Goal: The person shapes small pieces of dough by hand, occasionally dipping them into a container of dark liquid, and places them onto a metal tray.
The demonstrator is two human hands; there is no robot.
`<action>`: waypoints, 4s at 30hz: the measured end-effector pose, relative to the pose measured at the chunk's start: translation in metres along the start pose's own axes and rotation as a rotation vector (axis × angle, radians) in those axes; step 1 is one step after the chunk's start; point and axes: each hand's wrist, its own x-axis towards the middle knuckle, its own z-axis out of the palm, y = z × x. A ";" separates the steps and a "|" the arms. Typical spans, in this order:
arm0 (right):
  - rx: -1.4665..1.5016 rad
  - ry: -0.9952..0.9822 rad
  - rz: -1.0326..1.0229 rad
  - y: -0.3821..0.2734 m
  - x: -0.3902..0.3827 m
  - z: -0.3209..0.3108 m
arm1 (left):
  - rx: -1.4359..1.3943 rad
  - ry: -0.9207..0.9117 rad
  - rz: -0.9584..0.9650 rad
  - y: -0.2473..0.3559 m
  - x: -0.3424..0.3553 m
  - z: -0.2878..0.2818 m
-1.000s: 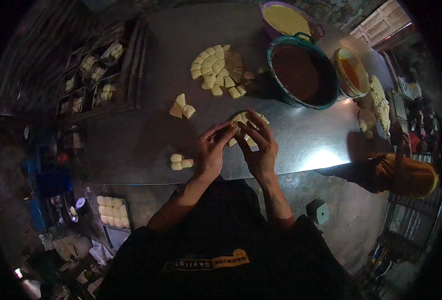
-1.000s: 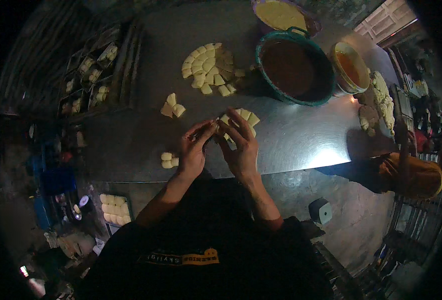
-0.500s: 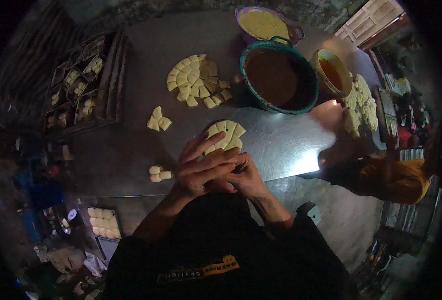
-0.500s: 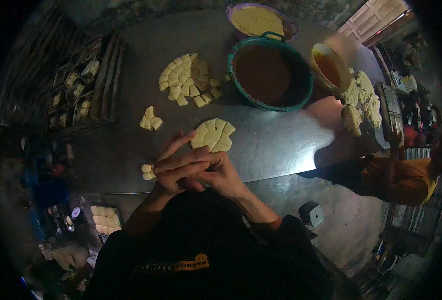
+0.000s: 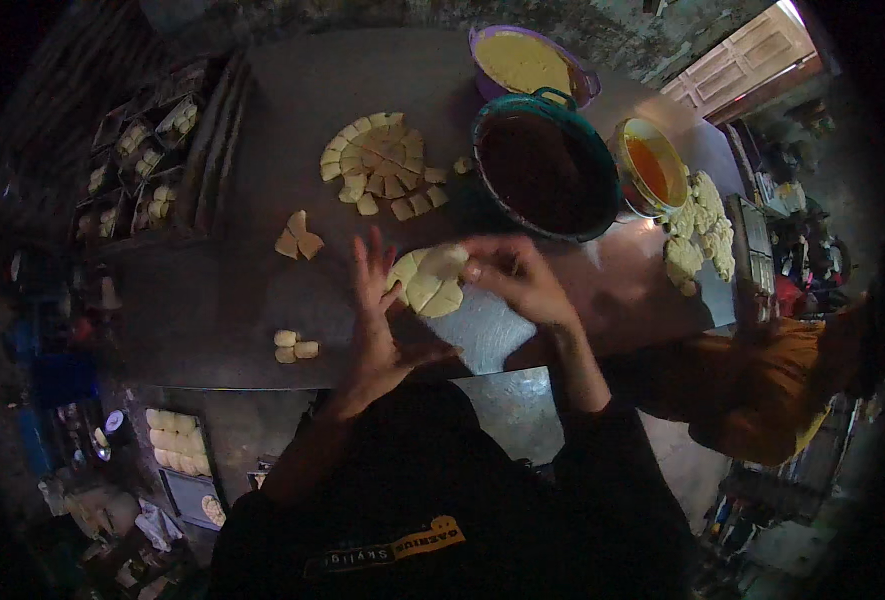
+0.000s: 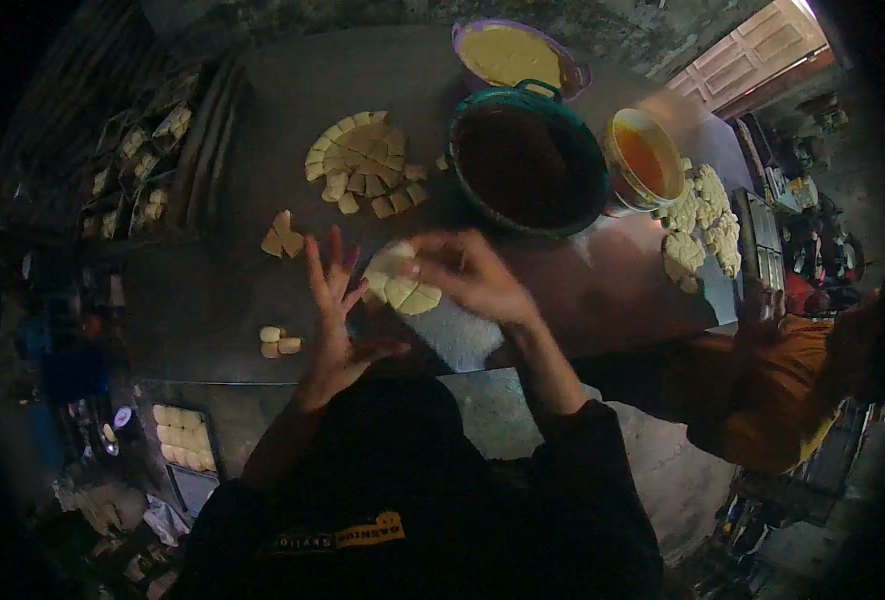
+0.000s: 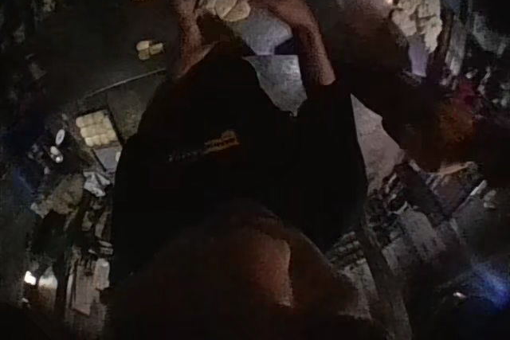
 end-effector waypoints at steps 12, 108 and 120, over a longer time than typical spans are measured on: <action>-1.495 -0.118 -0.087 0.078 0.092 -0.145 | -0.281 0.141 -0.371 -0.009 -0.036 -0.031; -0.304 -0.317 0.046 0.153 0.051 0.194 | 0.119 0.227 -0.462 -0.061 -0.139 -0.151; -0.998 -0.286 -0.245 0.169 0.052 0.217 | -0.099 0.413 -0.604 -0.051 -0.172 -0.262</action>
